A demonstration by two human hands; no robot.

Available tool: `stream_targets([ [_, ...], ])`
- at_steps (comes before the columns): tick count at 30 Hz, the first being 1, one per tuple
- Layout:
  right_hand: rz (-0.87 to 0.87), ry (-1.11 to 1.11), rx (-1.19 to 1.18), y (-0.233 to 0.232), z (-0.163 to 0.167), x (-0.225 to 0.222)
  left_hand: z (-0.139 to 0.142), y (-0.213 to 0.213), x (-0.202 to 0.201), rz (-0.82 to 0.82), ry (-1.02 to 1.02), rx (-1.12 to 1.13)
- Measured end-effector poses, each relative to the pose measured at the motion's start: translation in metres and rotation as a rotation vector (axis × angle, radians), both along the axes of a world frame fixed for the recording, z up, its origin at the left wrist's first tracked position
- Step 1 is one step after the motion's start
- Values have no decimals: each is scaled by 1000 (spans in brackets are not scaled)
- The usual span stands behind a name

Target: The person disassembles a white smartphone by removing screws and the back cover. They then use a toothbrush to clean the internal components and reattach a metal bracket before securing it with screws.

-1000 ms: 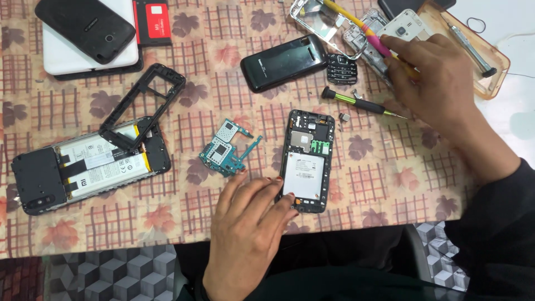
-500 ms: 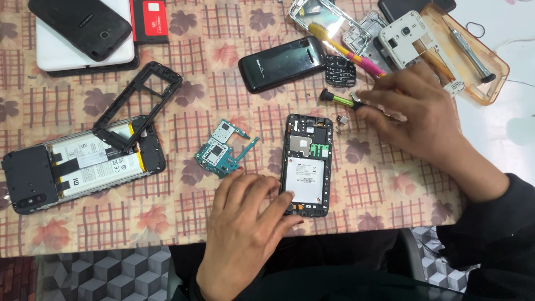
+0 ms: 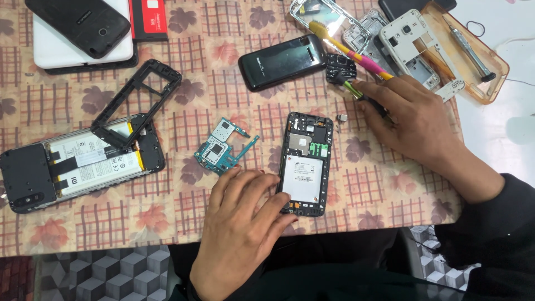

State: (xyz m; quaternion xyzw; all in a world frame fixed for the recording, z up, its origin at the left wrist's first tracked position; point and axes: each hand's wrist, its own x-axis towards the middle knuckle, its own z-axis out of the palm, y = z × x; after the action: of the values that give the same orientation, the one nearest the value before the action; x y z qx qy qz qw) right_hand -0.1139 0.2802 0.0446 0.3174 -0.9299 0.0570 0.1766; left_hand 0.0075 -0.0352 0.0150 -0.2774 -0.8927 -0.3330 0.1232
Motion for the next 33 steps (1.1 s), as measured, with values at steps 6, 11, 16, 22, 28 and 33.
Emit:
stream_targets([
  [6, -37, 10, 16, -2, -2, 0, 1, -10, 3, 80, 84, 75],
  [11, -65, -50, 0, -1, -1, 2, 1, -18, -6, 408, 144, 75],
  [16, -58, -57, -6, -1, 1, 1, 3, -17, -14, 582, 56, -28],
  [22, -54, -74, -24, 3, 1, 3, 3, -15, -13, 551, 81, -6],
  [28, -86, -73, -1, -3, 6, 6, -7, -4, -5, 483, 128, 289],
  [33, 46, 252, 59, -19, 23, 8, -17, 28, 2, 265, 102, 628],
])
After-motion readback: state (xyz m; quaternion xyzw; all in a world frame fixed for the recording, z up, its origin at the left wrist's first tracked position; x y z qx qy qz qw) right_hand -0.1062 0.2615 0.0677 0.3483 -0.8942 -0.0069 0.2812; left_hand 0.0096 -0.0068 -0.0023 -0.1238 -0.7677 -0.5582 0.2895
